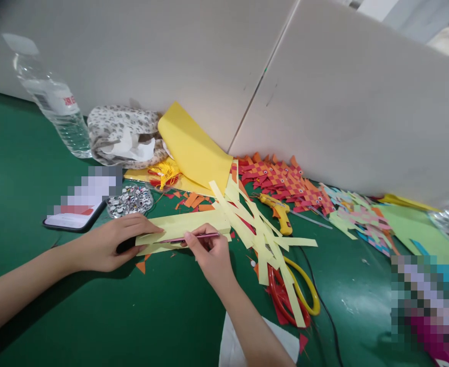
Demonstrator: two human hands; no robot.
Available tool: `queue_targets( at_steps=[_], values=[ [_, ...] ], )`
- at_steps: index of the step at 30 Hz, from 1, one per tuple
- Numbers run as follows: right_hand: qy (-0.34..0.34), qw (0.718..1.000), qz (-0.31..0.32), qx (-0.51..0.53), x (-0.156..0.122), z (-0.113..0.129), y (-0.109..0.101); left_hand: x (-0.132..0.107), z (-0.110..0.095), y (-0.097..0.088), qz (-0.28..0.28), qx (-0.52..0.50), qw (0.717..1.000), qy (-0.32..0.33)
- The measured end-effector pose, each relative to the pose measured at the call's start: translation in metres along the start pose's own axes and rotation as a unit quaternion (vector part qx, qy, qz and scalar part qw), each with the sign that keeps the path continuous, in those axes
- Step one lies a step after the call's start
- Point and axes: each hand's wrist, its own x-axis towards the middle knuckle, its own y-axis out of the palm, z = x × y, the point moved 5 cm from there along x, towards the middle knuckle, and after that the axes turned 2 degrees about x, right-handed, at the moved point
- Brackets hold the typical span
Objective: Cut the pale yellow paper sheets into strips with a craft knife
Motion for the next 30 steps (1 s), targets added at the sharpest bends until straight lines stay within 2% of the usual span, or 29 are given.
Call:
queue_targets(
  at_steps=[3,9,12,16,20,23,26,30],
  values=[
    [-0.002,1.000,-0.012,-0.002,0.001,-0.001,-0.007,0.000,0.001,0.000,0.000,0.001,1.000,-0.003],
    [-0.024,0.997,-0.075,-0.014,0.003,0.001,-0.036,0.000,0.001,0.000,-0.002,0.005,1.000,-0.006],
    [-0.048,0.994,-0.095,-0.016,0.001,0.004,-0.042,0.000,0.000,-0.001,-0.009,0.005,1.000,0.000],
    [-0.059,0.996,-0.073,-0.002,-0.003,0.007,-0.028,0.000,-0.001,-0.001,-0.010,0.007,1.000,0.000],
    [-0.033,0.999,-0.015,-0.020,-0.003,0.006,-0.005,0.000,-0.001,-0.001,-0.006,0.004,1.000,-0.005],
    [-0.014,1.000,0.001,-0.015,-0.002,0.004,0.004,0.000,-0.001,-0.001,-0.011,0.004,1.000,-0.006],
    [-0.007,1.000,0.004,-0.010,0.000,0.003,0.004,0.001,-0.002,-0.002,-0.017,0.006,1.000,-0.002],
    [-0.013,1.000,-0.020,-0.014,0.003,0.001,-0.009,0.000,-0.001,-0.002,-0.018,0.009,1.000,-0.002]
  ],
)
